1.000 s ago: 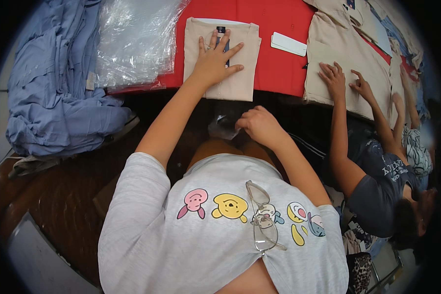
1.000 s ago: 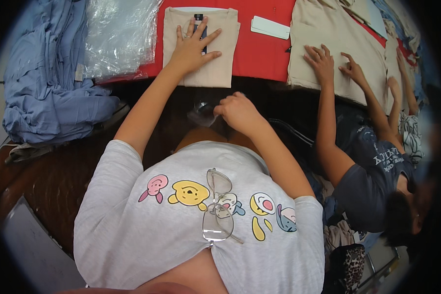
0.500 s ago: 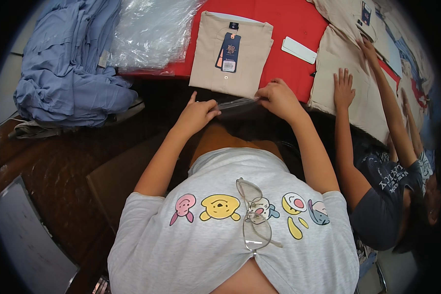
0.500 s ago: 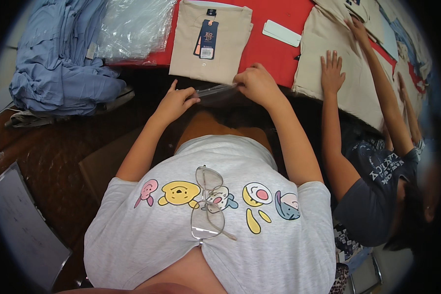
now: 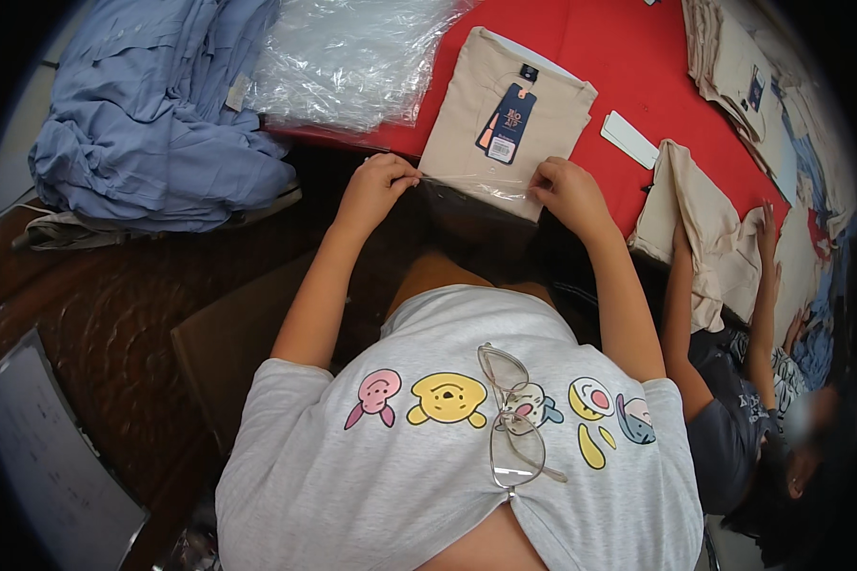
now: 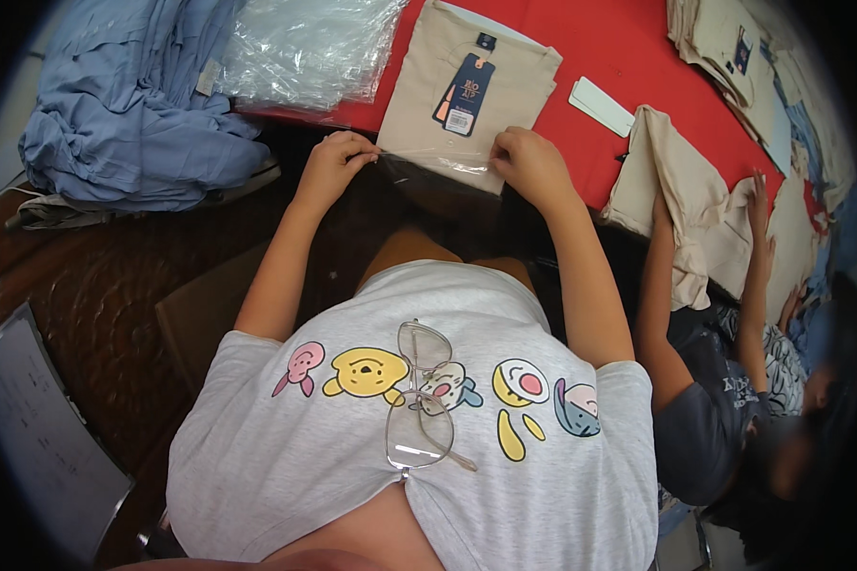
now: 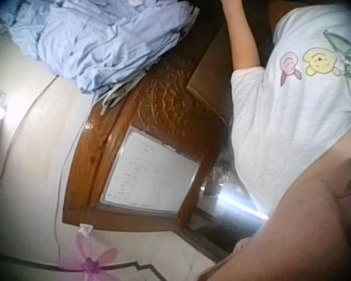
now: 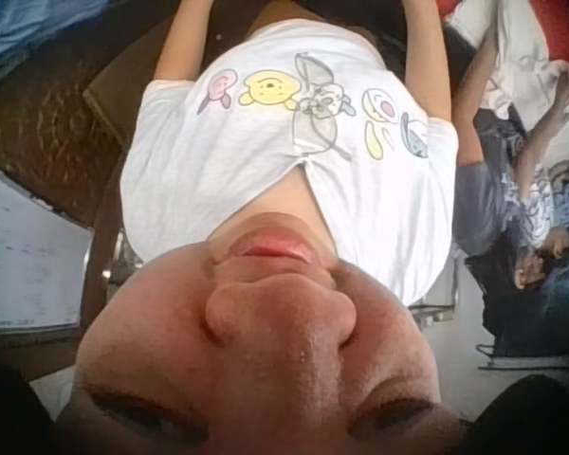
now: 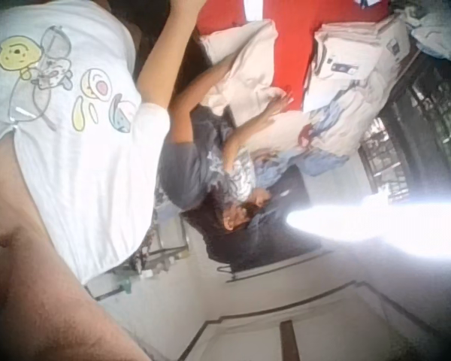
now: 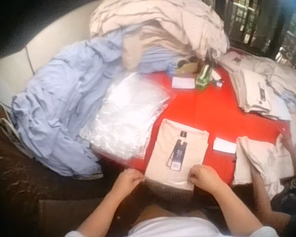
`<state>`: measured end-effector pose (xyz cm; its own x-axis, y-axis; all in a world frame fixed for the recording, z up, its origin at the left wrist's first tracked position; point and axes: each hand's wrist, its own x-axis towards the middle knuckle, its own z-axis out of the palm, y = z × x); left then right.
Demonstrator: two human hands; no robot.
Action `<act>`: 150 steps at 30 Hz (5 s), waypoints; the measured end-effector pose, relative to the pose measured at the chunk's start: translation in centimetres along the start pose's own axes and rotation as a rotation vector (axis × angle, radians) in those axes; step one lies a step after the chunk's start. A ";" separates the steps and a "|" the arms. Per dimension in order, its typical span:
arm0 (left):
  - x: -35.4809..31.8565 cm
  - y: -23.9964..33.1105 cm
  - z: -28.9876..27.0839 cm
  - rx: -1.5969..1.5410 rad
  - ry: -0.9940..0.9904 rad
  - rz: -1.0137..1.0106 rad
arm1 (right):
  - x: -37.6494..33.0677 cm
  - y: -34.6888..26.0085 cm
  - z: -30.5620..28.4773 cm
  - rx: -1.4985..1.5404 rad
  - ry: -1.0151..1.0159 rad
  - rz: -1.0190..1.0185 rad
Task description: The person places a folded shirt into a plastic bag, seals the bag by removing the adhesive strip, and presses it flat to remove air before repeating the process with another shirt.
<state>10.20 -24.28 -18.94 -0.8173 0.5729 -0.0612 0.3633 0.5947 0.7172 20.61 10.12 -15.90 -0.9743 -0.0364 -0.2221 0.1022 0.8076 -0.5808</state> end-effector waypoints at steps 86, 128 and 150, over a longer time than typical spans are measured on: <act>25.8 5.0 -1.0 0.007 -0.282 0.228 | 11.0 7.6 -10.0 0.258 0.051 0.166; 11.8 9.8 6.8 0.474 -0.354 0.751 | -8.6 -0.9 10.4 1.718 0.273 0.784; 16.1 11.6 6.6 0.515 -0.280 0.910 | 1.5 -0.9 9.1 1.405 0.606 0.729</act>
<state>4.25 -4.45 -16.20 -0.0388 0.9889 0.1436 0.9799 0.0095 0.1994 20.87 3.96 -22.88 -0.5453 0.5631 -0.6209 0.2930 -0.5659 -0.7706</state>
